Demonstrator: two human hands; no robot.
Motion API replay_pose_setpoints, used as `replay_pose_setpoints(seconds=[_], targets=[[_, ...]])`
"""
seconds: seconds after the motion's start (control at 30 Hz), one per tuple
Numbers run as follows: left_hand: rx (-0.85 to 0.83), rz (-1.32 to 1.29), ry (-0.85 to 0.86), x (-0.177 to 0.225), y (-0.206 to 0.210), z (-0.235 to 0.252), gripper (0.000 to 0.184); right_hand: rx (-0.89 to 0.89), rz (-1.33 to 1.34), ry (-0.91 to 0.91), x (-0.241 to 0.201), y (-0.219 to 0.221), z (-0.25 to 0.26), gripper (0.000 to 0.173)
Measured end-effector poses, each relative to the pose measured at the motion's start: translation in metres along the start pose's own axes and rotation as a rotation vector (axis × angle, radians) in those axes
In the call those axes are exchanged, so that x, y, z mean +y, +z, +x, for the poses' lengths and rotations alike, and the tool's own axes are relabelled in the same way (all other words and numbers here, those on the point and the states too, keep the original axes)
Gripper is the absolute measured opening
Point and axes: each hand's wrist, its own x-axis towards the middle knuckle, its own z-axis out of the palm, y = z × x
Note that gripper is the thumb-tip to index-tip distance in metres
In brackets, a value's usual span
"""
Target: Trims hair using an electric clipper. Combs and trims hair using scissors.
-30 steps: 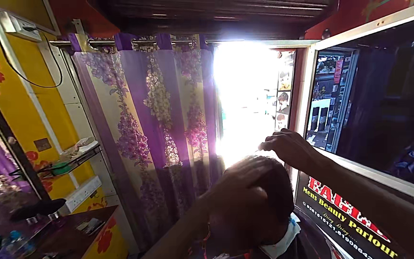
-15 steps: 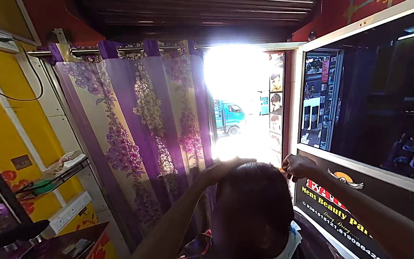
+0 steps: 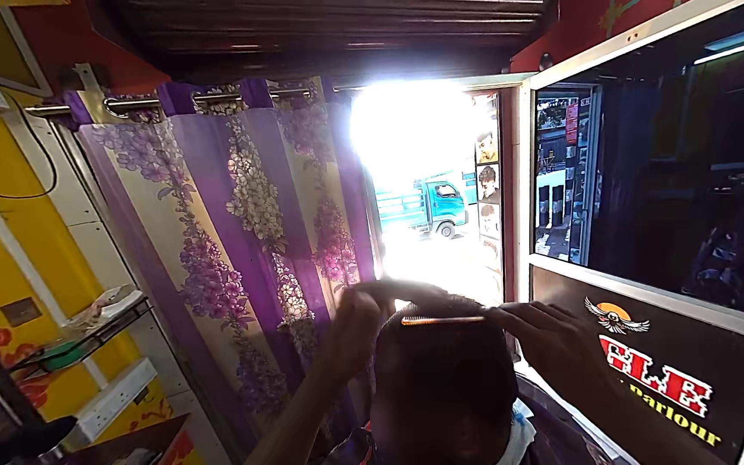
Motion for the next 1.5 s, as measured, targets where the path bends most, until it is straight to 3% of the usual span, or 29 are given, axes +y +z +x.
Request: replay_pose_setpoints(seconds=[0.07, 0.13, 0.2, 0.33, 0.47, 0.53, 0.6, 0.73, 0.8, 0.83, 0.97, 1.33, 1.4, 1.5], targets=[[-0.363, 0.067, 0.101, 0.017, 0.011, 0.01, 0.088, -0.074, 0.007, 0.036, 0.008, 0.007, 0.014, 0.035], [-0.565, 0.153, 0.106, 0.015, 0.021, 0.022, 0.088, -0.173, 0.021, 0.101, 0.018, 0.019, 0.027, 0.035], [-0.632, 0.228, 0.031, -0.001, 0.026, 0.031, 0.086, -0.323, 0.069, 0.192, 0.028, 0.03, 0.036, 0.03], [-0.71, 0.253, -0.305, -0.032, 0.022, 0.044, 0.08, -0.96, 0.198, 0.564, 0.046, 0.051, 0.052, 0.021], [-0.713, 0.174, -0.507, -0.055, 0.016, 0.051, 0.068, -1.287, 0.303, 0.795, 0.071, 0.087, 0.004, 0.022], [-0.724, 0.135, -0.533, -0.071, 0.01, 0.05, 0.067, -1.204, 0.268, 0.948, 0.083, 0.098, -0.034, 0.023], [-0.71, 0.08, -0.544, -0.078, 0.008, 0.047, 0.067, -0.858, 0.41, 1.051, 0.091, 0.094, -0.062, 0.023], [-0.672, 0.039, -0.592, -0.074, 0.008, 0.045, 0.064, -0.143, 0.397, 0.701, 0.058, 0.044, -0.032, 0.023], [-0.626, 0.071, -0.629, -0.068, 0.009, 0.043, 0.059, 0.012, 0.364, 0.514, 0.031, 0.014, -0.006, 0.024], [-0.593, 0.082, -0.64, -0.065, 0.009, 0.041, 0.054, 0.016, 0.36, 0.429, 0.018, 0.001, 0.004, 0.025], [-0.653, 0.006, -0.572, -0.068, 0.009, 0.04, 0.066, -0.049, 0.282, 0.224, -0.013, -0.018, 0.02, 0.031], [-0.623, 0.111, -0.519, -0.06, 0.007, 0.034, 0.061, -0.256, 0.244, 0.078, -0.016, -0.015, 0.022, 0.033], [-0.524, 0.189, -0.431, -0.059, 0.003, 0.032, 0.06, -0.344, 0.268, 0.038, -0.014, -0.019, 0.015, 0.031], [-0.144, 0.323, -0.163, -0.05, -0.001, 0.03, 0.053, -0.379, 0.246, 0.019, -0.014, -0.026, -0.002, 0.031]])
